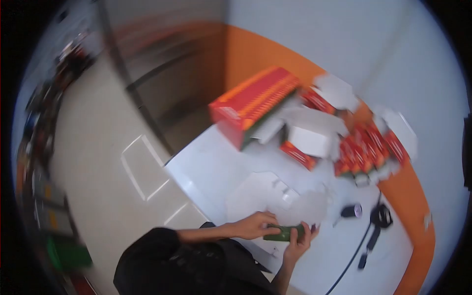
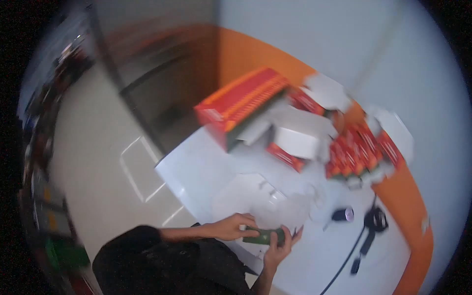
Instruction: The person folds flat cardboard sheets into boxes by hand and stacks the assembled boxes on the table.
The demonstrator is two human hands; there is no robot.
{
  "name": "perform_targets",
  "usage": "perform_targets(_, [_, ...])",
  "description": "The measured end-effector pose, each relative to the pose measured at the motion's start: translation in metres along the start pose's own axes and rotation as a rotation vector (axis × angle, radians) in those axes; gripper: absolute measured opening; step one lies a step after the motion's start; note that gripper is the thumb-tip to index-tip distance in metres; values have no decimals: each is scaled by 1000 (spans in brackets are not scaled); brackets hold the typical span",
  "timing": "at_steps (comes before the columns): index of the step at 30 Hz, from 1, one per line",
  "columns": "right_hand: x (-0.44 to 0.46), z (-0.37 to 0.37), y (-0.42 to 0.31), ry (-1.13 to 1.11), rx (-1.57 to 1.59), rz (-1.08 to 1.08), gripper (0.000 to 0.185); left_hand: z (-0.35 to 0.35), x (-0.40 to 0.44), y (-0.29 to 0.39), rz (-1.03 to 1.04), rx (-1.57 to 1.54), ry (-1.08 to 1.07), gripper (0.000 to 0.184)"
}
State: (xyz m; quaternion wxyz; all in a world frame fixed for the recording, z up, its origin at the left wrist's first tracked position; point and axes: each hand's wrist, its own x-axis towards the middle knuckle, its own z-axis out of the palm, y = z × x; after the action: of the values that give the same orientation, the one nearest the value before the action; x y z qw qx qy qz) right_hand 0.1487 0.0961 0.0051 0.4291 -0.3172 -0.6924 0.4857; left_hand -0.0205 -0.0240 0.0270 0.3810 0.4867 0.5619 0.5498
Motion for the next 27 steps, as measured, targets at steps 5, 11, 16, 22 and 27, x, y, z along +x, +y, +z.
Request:
perform_targets(5, [6, -17, -1, -334, 63, 247, 27, -1, 10, -2, 135, 115, -32, 19])
perform_targets(11, [13, -36, 9, -601, -114, 147, 65, 1, 19, 2, 188, 193, 22, 17])
perform_targets(16, [7, -29, -5, -363, -626, -210, 87, 4, 16, 23, 264, 213, 159, 46])
perform_targets(22, [97, -61, -4, 75, -173, -451, 93, -11, -6, -13, 260, 451, 159, 97])
perform_targets(27, [285, -6, -110, 31, 5, -618, 82, 21, -29, -155, 426, 992, -239, 52])
